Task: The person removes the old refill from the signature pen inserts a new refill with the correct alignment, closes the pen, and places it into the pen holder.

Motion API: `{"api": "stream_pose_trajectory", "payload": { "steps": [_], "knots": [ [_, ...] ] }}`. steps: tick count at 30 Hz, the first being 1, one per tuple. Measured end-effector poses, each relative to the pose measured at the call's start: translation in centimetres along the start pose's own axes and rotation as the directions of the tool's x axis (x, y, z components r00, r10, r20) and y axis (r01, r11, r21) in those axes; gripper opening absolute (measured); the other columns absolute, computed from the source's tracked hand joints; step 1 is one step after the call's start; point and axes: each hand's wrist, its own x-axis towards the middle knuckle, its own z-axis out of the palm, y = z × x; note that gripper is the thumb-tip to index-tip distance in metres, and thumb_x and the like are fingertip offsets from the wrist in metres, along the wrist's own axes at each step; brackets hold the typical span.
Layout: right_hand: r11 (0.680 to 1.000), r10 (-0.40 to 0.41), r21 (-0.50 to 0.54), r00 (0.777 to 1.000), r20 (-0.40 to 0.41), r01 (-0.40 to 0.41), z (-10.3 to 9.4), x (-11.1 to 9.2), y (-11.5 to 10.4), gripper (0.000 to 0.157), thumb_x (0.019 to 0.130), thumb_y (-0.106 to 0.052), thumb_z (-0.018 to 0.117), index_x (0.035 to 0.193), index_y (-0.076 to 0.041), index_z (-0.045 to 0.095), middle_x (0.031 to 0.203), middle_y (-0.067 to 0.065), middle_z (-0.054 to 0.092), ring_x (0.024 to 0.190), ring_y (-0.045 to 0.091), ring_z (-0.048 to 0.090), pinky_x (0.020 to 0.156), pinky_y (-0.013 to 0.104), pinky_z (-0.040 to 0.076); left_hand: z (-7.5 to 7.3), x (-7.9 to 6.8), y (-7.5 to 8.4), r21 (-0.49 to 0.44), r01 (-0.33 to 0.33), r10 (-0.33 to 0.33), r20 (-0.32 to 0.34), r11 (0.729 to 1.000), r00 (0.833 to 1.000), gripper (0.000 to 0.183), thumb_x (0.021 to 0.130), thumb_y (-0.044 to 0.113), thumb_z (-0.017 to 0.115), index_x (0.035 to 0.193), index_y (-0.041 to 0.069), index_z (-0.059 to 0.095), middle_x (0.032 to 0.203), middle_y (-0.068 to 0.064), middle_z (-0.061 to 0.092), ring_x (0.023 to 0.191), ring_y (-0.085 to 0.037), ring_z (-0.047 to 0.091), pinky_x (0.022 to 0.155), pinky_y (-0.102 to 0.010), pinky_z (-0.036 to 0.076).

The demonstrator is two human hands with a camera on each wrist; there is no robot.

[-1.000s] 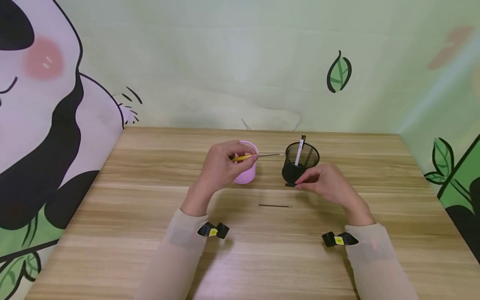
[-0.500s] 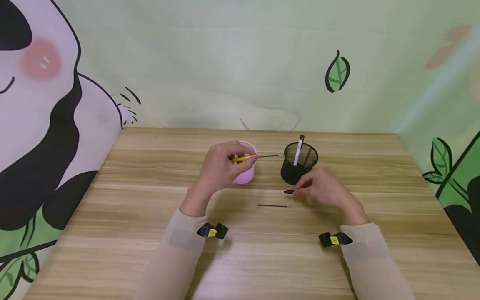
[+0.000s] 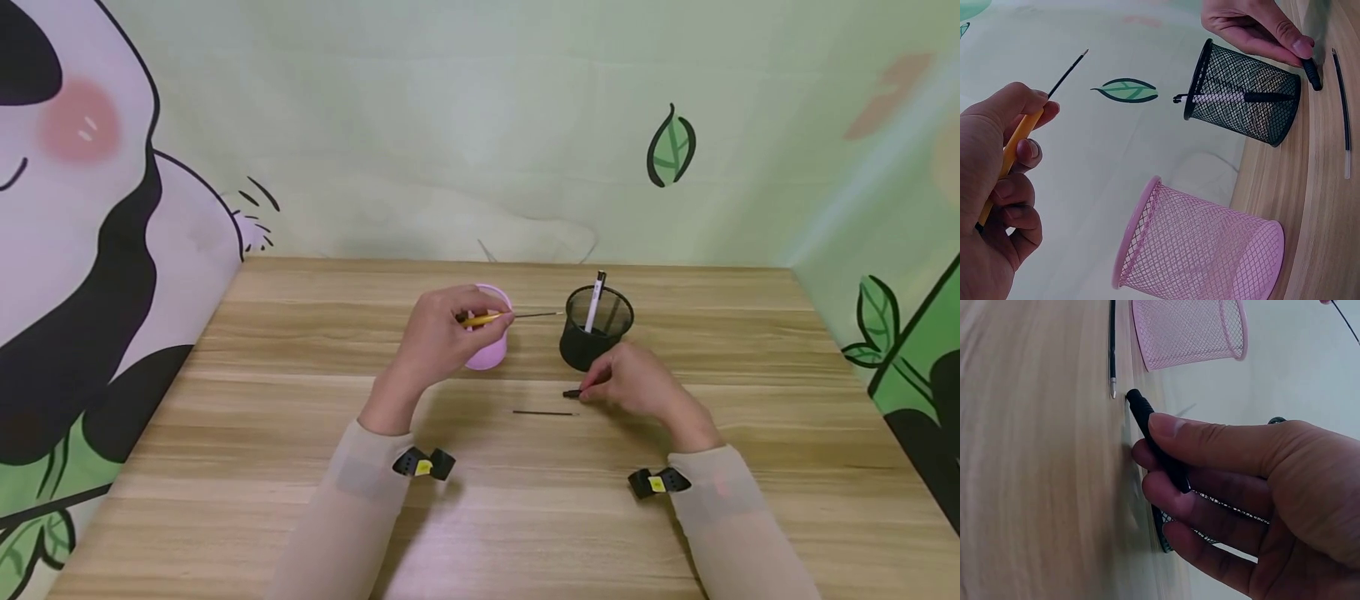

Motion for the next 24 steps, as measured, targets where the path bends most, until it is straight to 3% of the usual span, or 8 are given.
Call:
{"api": "stream_pose_trajectory", "payload": {
  "steps": [10,24],
  "knots": [
    [0.999,-0.012,-0.049,1.0,0.016,0.013,0.28,0.11,-0.51,0.006,0.076,-0.024,0.083,0.076,-0.025,0.077,0.076,-0.011,0.07,0.07,0.011,0.055,0.063,0.027,0.043,0.02,-0.06,0.13,0.0,-0.001,0.001,0.01,1.0,1.0,0.006,0.087,0.025,0.072,0.086,0.02,0.076,0.084,0.011,0.069,0.064,-0.005,0.055,0.056,-0.022,0.046],
    [0.982,-0.057,-0.183,0.997,-0.048,0.047,0.62,-0.13,-0.71,0.004,0.077,-0.029,0.082,0.078,-0.03,0.078,0.085,-0.013,0.072,0.081,0.012,0.065,0.075,0.036,0.05,0.04,-0.11,0.13,0.013,-0.003,0.003,0.013,1.0,1.0,0.007,0.087,0.025,0.072,0.086,0.019,0.076,0.084,0.01,0.07,0.066,-0.005,0.057,0.057,-0.022,0.047]
  ]
}}
